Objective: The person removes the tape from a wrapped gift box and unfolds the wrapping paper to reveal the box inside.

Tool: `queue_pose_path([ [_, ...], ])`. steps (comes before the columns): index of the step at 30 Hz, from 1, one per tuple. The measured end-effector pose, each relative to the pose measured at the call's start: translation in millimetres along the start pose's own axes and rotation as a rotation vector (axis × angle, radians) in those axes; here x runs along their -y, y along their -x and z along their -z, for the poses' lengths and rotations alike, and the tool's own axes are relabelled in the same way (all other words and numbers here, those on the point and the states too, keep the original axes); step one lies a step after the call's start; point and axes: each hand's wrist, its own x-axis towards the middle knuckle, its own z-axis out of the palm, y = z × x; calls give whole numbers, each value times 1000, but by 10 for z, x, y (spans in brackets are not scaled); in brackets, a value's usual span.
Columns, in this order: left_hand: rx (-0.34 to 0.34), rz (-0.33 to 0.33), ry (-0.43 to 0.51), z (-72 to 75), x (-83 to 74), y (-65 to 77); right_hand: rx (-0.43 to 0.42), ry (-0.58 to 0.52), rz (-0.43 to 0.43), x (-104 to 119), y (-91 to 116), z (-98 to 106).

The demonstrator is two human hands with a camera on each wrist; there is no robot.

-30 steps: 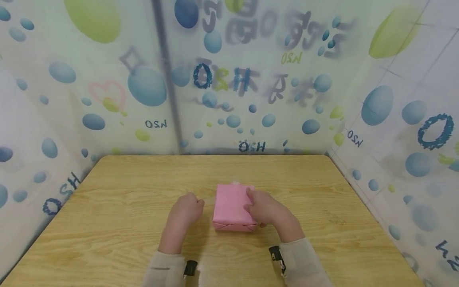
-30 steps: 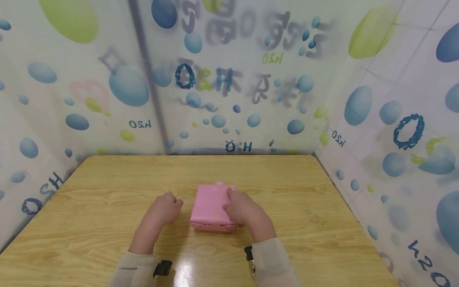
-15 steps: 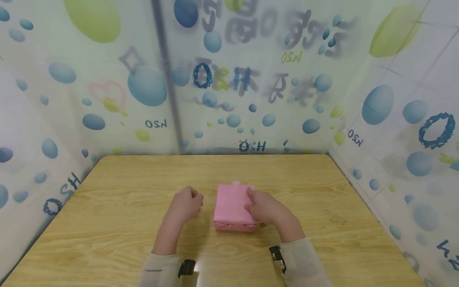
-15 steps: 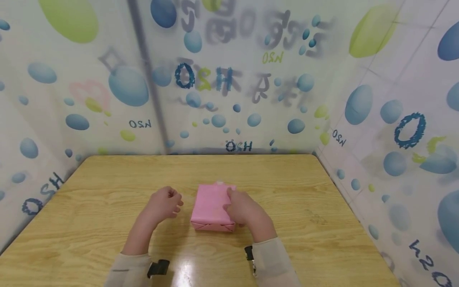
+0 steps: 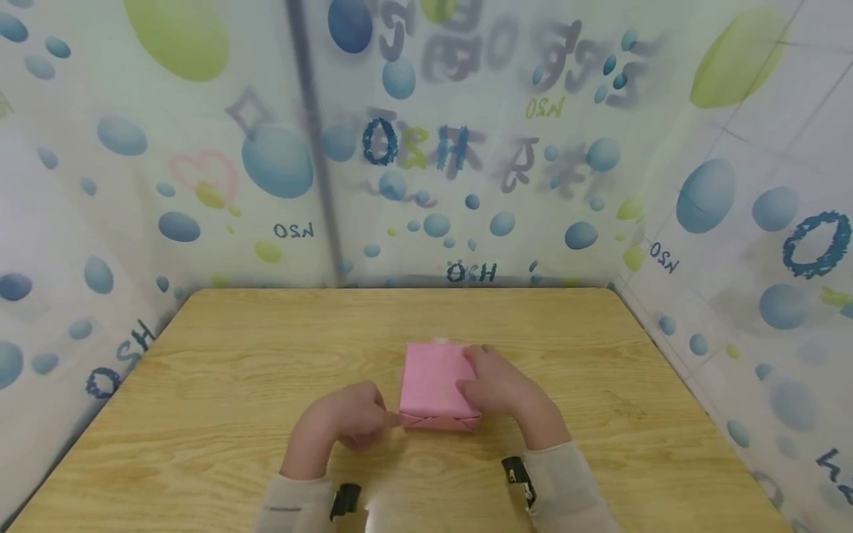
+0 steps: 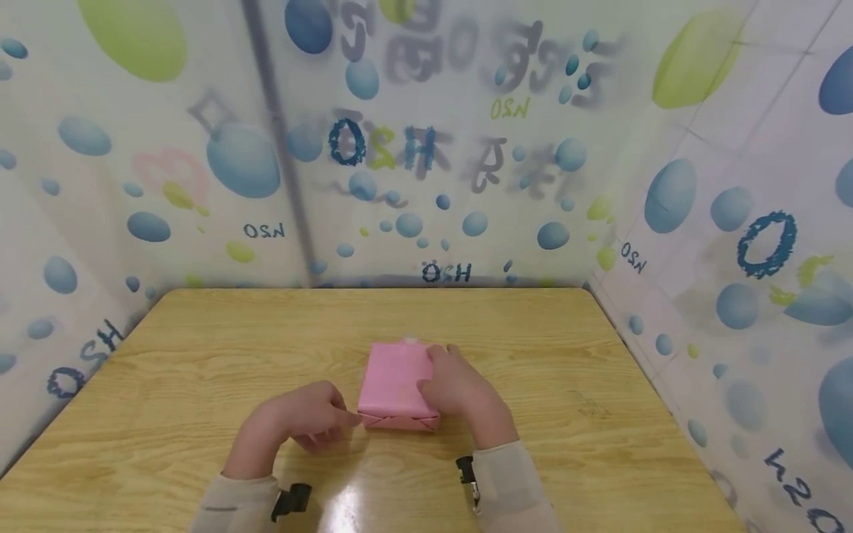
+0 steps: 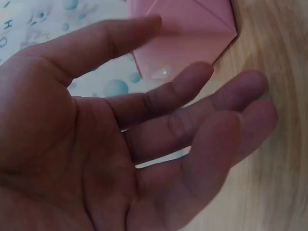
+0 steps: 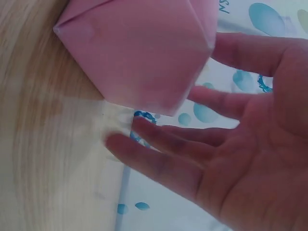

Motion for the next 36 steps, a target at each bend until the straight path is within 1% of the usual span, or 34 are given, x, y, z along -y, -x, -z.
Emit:
queue_pose_path([
  [2,23,-12,-21,-35,-7,-7,-30,-34,-18,-16,-20,-18],
  [6,24,-18,-32,-68,-50,-22,-66,-81,-49,-35,-58,-51],
  [10,25,-8,-12,-65,-88,-28,-63,-89,-79,-52,-64,-26],
  [14,-4,-4,-4,-38,-92,-37,-59,-78,-102,-64,-38,36],
  [16,-24,-3,-1,-28,-86,-53,-53,-63,-109,-65,-16,66],
  [19,-71,-21,-9,-26,-68,-95,-39,-35,-107,-72,14,95],
  [22,-120,-43,-1,-26,-55,-145,-9,-8,-98,-84,44,122],
  [24,-139,-58,14,-24,-55,-180,13,-5,-106,-97,66,132],
  [29,-134,-92,101,-38,-73,-255,44,-14,-121,-113,105,154],
  [31,-136,-103,129,-51,-81,-273,48,-15,-111,-104,113,164],
  [36,-139,-126,125,-76,-109,-288,71,-49,-97,-72,132,168],
])
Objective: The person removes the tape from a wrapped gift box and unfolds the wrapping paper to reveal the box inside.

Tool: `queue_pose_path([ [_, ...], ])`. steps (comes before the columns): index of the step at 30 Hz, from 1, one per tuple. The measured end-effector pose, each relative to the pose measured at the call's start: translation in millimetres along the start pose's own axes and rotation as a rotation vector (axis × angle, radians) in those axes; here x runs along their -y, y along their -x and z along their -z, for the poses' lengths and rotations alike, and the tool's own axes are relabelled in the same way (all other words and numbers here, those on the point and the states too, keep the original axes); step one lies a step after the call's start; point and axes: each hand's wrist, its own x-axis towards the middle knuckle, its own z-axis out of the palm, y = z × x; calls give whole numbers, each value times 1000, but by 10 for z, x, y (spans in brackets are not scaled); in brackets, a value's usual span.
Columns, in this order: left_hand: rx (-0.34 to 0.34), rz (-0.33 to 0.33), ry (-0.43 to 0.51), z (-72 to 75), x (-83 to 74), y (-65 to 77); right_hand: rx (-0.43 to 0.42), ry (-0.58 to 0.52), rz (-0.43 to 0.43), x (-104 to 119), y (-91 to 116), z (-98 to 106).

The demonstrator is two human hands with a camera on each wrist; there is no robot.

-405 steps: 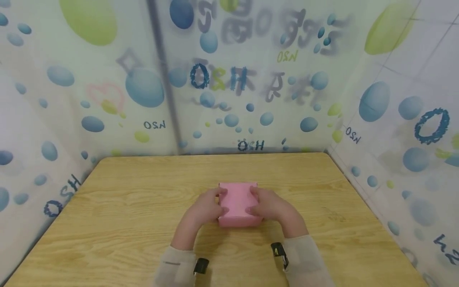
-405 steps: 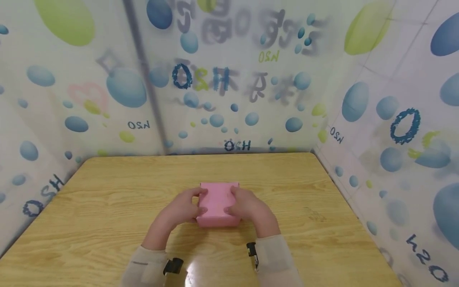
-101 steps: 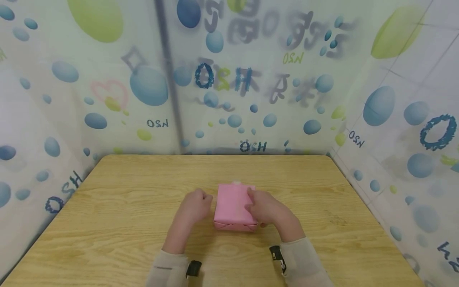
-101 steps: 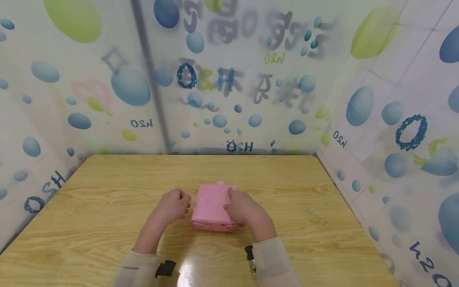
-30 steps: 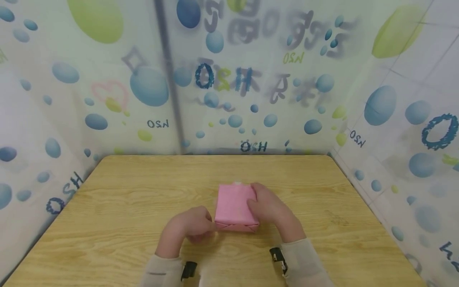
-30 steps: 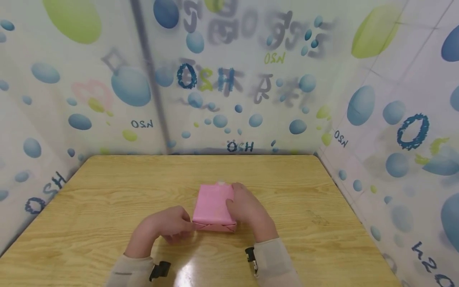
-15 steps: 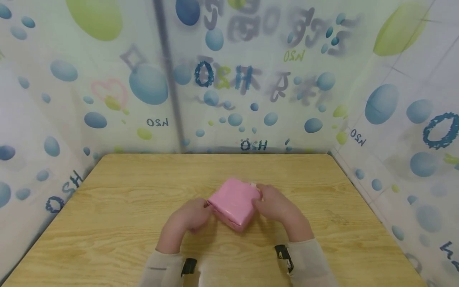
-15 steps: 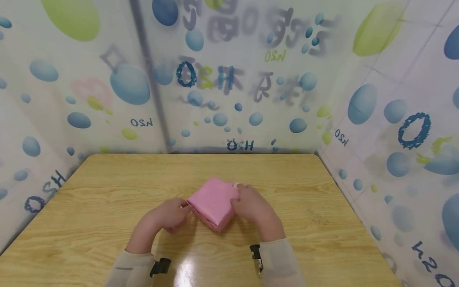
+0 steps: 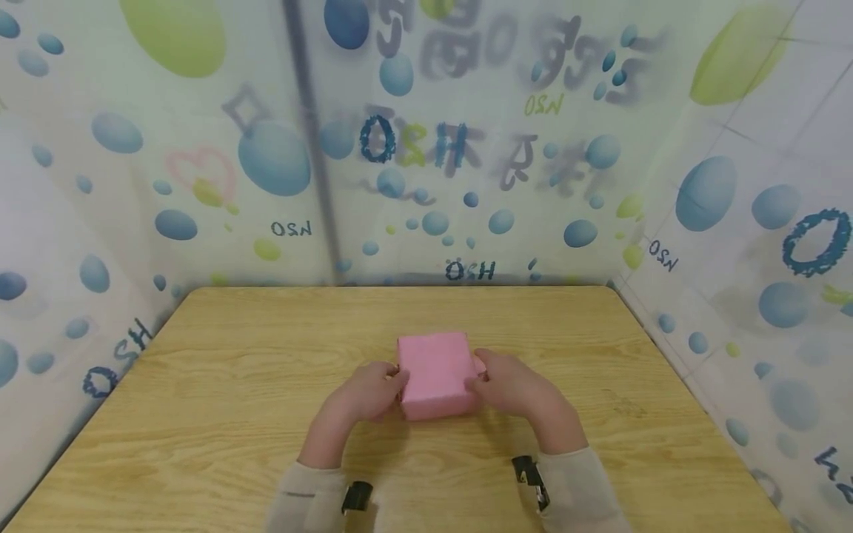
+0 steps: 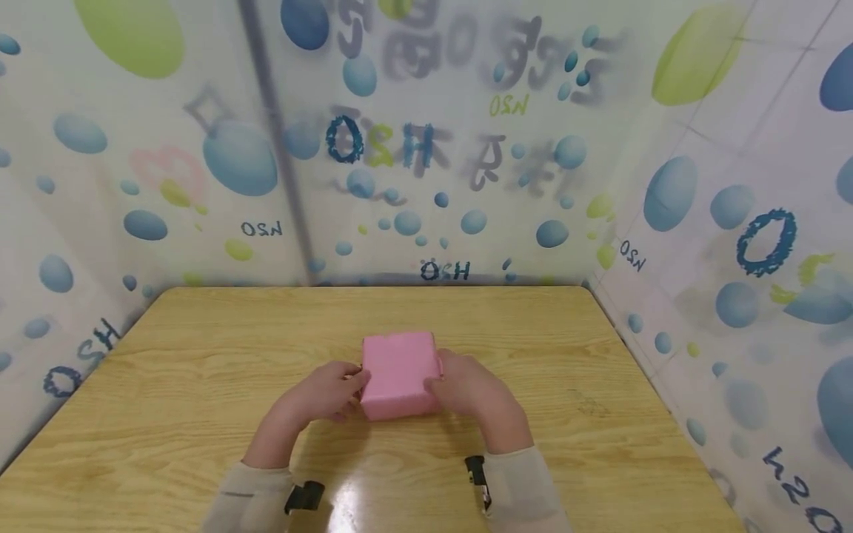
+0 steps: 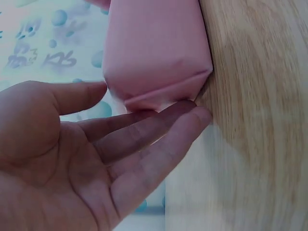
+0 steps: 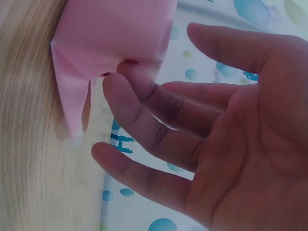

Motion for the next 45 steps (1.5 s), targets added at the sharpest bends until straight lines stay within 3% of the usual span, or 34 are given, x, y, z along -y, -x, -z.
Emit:
queue_pose_path([
  [12,0,3,-10,3,-41,34,17,-9,28,19,-12,-24],
  [18,-78,-26,-21,-4,-43,43,-12,40,27,14,-48,-78],
  [22,-105,-38,-22,-49,-6,12,-17,8,31,10,-60,-151],
  [28,-98,-30,-26,-94,-1,-18,-5,26,50,6,-59,-217],
  [37,-94,-99,-74,-129,-41,-68,0,54,44,99,-46,-215],
  [45,-96,-84,-80,-115,-72,-85,7,75,32,156,-37,-201],
])
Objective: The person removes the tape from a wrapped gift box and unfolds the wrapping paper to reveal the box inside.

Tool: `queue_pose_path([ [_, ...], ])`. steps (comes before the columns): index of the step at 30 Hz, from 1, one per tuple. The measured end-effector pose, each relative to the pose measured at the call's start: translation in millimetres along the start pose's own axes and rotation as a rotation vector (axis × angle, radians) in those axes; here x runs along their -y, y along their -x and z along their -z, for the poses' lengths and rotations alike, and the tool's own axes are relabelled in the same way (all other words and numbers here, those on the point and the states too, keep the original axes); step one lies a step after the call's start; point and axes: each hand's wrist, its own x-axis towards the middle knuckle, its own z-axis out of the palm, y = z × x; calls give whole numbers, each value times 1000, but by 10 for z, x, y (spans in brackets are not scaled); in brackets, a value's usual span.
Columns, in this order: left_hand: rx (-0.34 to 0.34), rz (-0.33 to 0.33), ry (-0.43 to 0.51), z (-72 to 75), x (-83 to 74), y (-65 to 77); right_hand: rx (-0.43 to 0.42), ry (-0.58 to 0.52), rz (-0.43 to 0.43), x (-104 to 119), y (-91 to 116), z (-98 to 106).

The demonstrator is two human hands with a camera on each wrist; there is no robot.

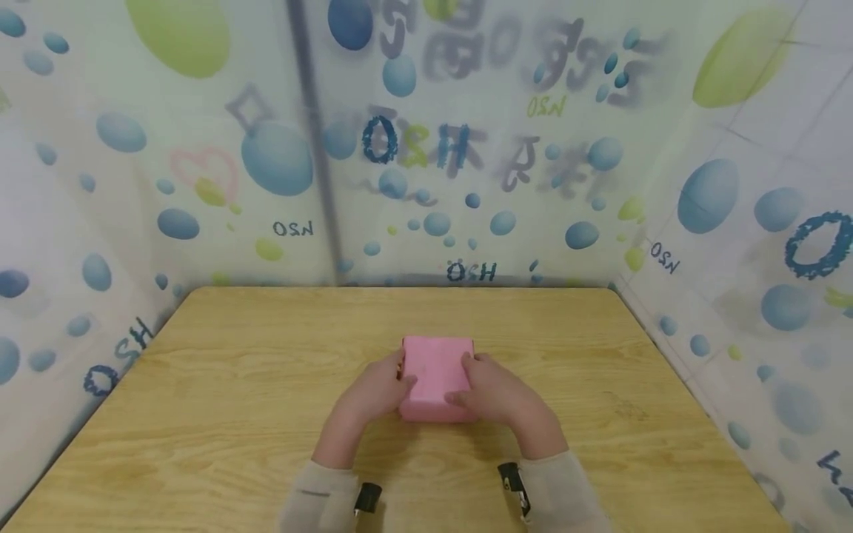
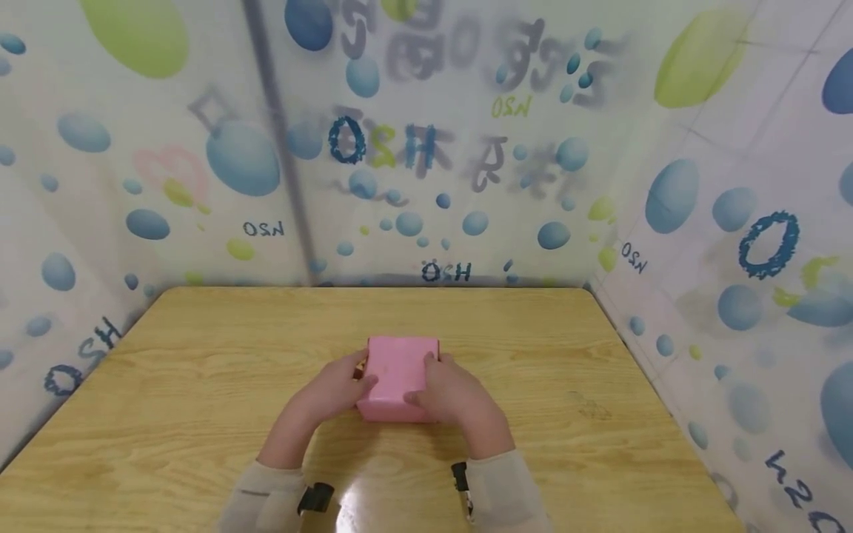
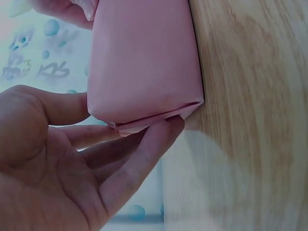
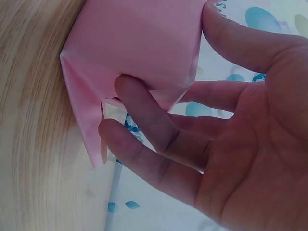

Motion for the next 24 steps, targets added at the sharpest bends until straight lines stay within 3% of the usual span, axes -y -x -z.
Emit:
queue_pose_path([
  [24,-26,18,20,0,9,15,8,22,13,21,5,26],
])
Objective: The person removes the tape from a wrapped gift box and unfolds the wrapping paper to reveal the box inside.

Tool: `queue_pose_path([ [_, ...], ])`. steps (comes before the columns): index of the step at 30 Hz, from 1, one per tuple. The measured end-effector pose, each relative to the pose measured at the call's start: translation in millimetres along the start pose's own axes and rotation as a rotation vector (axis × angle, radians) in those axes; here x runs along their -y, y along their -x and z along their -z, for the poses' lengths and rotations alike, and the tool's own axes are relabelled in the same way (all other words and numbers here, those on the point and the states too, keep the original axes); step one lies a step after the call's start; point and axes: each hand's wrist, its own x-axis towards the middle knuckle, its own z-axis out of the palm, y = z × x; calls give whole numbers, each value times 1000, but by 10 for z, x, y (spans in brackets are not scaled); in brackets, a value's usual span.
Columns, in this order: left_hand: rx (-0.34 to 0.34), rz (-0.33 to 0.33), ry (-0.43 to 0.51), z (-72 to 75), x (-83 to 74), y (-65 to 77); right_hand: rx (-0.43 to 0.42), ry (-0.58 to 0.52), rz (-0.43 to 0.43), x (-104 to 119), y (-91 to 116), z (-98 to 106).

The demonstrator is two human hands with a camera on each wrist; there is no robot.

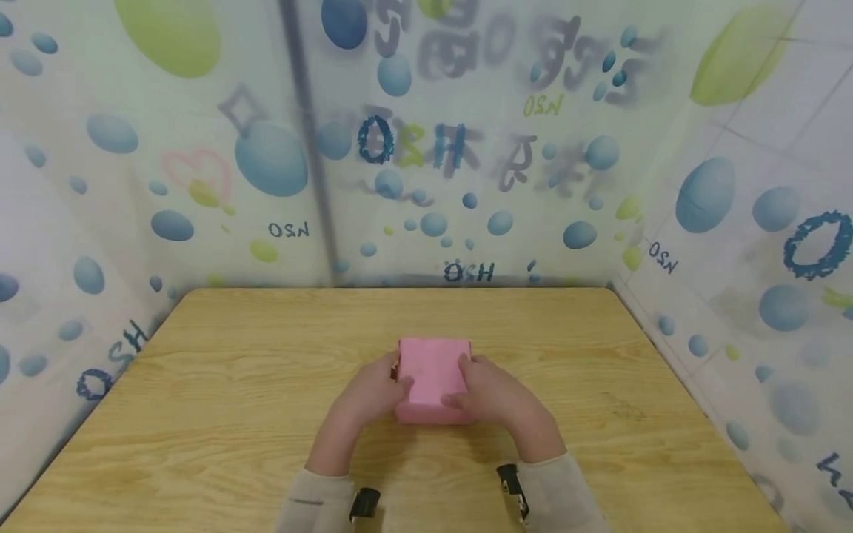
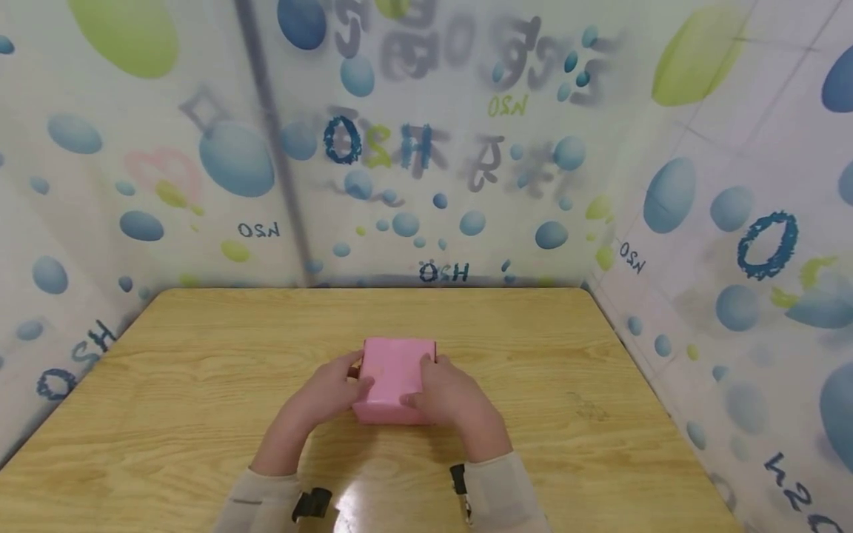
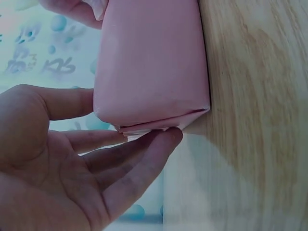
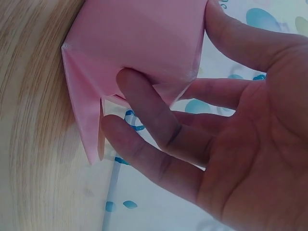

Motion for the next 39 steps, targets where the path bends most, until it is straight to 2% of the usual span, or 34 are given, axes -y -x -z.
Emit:
queue_pose_path([
  [6,-73,-29,-43,-60,-58,-81,-6,-1,23,-17,14,6],
  [14,-99,11,-93,-120,-145,-117,-5,20,38,-28,-13,-22],
  [19,-91,32,-103,-113,-176,-122,-2,27,19,-20,-20,-22],
  [29,-72,10,-104,-104,-202,-104,-6,26,34,-23,-6,-1],
  [39,-47,-11,-38,-46,-151,-94,-5,34,32,-42,-13,9],
])
